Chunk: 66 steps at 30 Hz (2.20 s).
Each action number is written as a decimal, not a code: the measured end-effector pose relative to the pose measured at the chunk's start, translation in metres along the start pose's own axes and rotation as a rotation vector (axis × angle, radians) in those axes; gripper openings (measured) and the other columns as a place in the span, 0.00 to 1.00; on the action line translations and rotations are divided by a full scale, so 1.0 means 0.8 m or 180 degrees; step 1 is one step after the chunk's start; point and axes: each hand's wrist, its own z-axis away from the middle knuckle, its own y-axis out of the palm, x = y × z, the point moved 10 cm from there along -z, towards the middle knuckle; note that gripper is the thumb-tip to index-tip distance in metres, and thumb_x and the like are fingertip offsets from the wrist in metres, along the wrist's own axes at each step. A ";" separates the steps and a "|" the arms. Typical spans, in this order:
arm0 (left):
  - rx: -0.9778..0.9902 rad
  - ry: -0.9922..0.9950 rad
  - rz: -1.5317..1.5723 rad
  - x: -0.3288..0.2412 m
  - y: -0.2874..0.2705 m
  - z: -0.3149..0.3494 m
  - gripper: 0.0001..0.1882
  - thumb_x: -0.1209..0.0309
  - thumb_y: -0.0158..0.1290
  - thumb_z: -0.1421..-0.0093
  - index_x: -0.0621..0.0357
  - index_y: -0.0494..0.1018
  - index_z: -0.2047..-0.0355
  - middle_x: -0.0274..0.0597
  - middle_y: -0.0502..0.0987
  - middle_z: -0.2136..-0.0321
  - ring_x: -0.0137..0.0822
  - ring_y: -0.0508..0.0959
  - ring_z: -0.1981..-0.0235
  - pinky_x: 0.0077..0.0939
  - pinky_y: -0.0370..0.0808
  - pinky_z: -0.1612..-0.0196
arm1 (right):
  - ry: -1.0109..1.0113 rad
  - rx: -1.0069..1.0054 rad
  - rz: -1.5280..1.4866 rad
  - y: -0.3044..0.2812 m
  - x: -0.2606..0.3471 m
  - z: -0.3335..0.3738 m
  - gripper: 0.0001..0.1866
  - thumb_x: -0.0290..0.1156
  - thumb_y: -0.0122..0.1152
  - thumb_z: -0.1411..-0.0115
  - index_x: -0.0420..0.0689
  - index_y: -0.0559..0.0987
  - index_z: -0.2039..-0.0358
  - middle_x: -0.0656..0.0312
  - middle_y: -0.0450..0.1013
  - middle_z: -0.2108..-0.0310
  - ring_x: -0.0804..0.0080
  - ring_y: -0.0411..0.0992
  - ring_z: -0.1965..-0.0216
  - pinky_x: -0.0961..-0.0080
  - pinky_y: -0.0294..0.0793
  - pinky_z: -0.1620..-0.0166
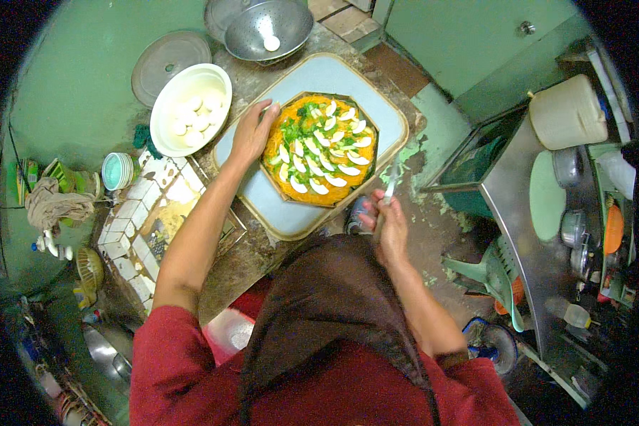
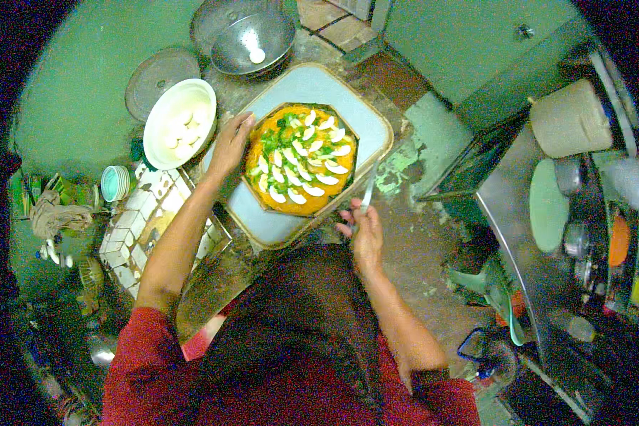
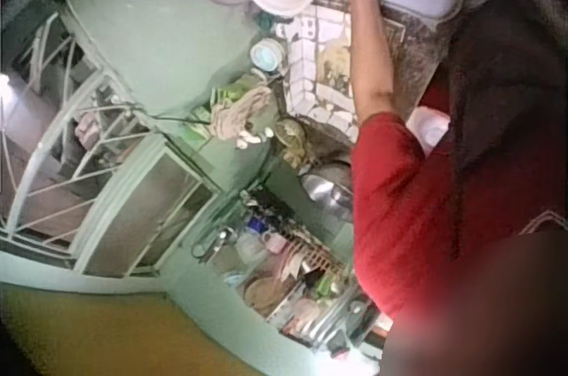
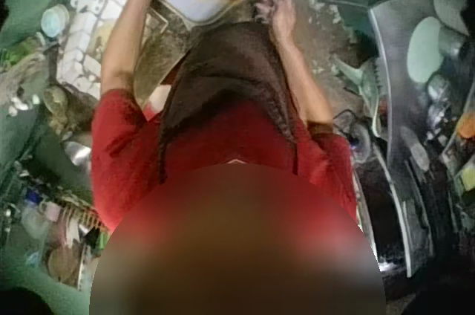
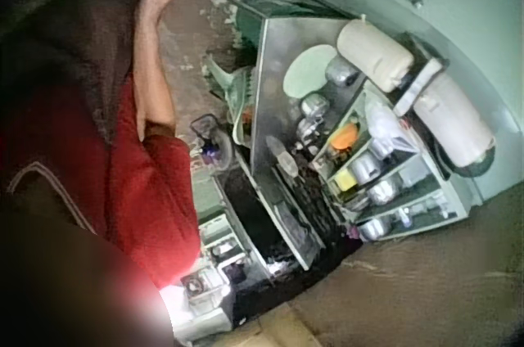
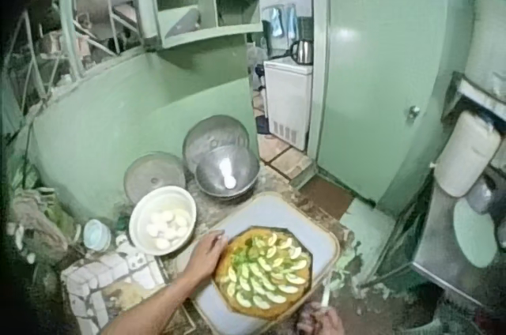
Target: The person gathers chopped green vegetables, blanches them in boiling water, and then places them on a yellow food base. They then slice hard-boiled eggs and arrange the slices decoratively on top of the dish.
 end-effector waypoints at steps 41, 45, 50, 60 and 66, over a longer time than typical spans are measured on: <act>-0.0053 0.0301 -0.1832 -0.063 -0.042 -0.217 0.13 0.73 0.56 0.48 0.60 0.74 0.60 0.49 0.77 0.58 0.46 0.76 0.53 0.37 0.72 0.49 | -0.0671 0.1398 0.1797 0.051 0.177 -0.218 0.16 0.41 0.50 0.33 0.44 0.75 0.55 0.65 0.73 0.72 0.82 0.64 0.79 0.83 0.64 0.75; 0.0867 0.1226 -0.2318 -0.031 0.044 -0.296 0.23 0.82 0.56 0.54 0.54 0.73 0.55 0.46 0.72 0.53 0.50 0.72 0.50 0.40 0.70 0.47 | -0.0314 0.1045 0.1682 -0.062 0.158 -0.221 0.14 0.38 0.47 0.32 0.43 0.74 0.54 0.65 0.73 0.72 0.81 0.66 0.78 0.82 0.64 0.76; 0.1592 0.0679 -0.2357 0.051 0.087 -0.327 0.27 0.82 0.57 0.57 0.53 0.72 0.54 0.48 0.71 0.50 0.51 0.70 0.47 0.39 0.69 0.45 | -0.0067 0.0768 0.1999 -0.132 0.152 -0.245 0.14 0.37 0.46 0.32 0.43 0.72 0.54 0.66 0.73 0.72 0.83 0.65 0.80 0.83 0.62 0.80; 0.0412 -0.0857 0.0923 0.019 0.029 -0.278 0.28 0.72 0.60 0.47 0.53 0.67 0.44 0.40 0.77 0.57 0.35 0.76 0.57 0.28 0.73 0.52 | -0.0358 0.1238 0.1687 -0.014 0.221 -0.248 0.13 0.37 0.46 0.32 0.44 0.73 0.56 0.68 0.70 0.77 0.84 0.63 0.81 0.83 0.59 0.79; -0.0068 -0.0440 0.3916 -0.126 0.052 -0.131 0.33 0.73 0.59 0.44 0.65 0.60 0.40 0.49 0.73 0.49 0.42 0.74 0.47 0.34 0.72 0.43 | -0.1647 0.1946 0.2379 0.152 0.260 -0.158 0.15 0.37 0.45 0.32 0.41 0.74 0.55 0.63 0.70 0.79 0.77 0.67 0.80 0.79 0.64 0.75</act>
